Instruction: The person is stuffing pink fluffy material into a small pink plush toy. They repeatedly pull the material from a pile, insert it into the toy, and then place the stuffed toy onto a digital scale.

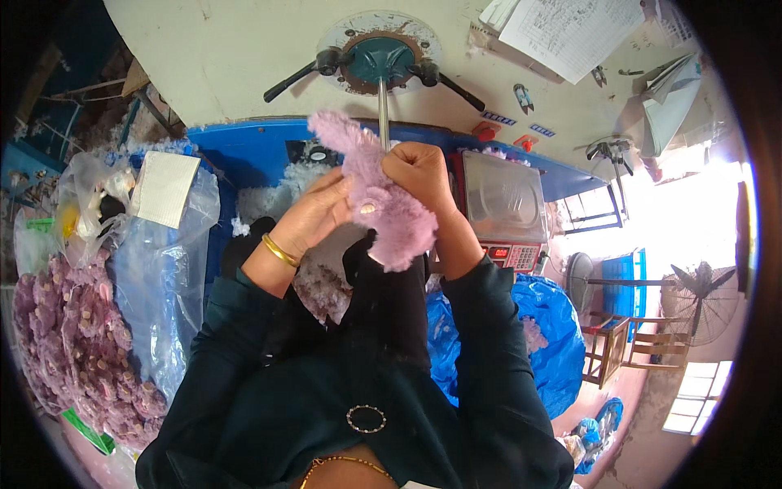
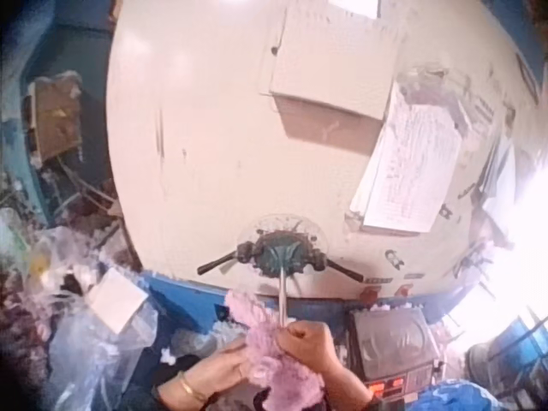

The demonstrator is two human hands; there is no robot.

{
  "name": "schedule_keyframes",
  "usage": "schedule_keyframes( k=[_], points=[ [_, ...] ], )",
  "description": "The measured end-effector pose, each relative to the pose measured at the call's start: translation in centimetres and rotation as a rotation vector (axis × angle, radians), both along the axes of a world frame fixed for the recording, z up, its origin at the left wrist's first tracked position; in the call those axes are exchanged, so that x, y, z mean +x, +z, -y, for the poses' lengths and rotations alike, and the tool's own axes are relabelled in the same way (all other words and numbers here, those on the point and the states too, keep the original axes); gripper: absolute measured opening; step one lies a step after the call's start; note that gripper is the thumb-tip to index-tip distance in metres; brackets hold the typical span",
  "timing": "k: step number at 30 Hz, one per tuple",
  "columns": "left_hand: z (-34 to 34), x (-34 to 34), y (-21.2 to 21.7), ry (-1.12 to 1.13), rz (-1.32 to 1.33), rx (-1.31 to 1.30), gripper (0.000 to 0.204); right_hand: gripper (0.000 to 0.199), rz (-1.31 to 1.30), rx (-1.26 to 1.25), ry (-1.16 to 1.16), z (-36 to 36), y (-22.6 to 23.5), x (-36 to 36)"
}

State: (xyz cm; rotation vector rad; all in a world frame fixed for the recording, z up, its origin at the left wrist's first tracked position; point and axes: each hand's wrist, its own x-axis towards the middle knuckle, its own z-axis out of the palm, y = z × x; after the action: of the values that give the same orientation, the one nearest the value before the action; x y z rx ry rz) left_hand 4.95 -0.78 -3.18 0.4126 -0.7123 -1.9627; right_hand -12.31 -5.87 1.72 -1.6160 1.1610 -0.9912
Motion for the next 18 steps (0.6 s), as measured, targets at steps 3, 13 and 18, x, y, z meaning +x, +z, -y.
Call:
schedule_keyframes(
  k=[3, 13, 18],
  points=[
    [0.0, -1.2, 0.6, -0.273, -0.233, 0.170, 0.040, 0.023, 0.306, 0.349, 0.159, 1.3, -0.6, -1.6],
    [1.1, -5.7, 3.1, 0.099, -0.144, 0.350, 0.039, 0.026, -0.043, 0.142, 0.373, 5.3, 2.3, -5.4],
    [-0.2, -4.4, 1.2, 0.219, 0.065, 0.113, 0.042, 0.070, -0.448, 0.031, 0.339, -2.2, 4.2, -2.5]
  ],
)
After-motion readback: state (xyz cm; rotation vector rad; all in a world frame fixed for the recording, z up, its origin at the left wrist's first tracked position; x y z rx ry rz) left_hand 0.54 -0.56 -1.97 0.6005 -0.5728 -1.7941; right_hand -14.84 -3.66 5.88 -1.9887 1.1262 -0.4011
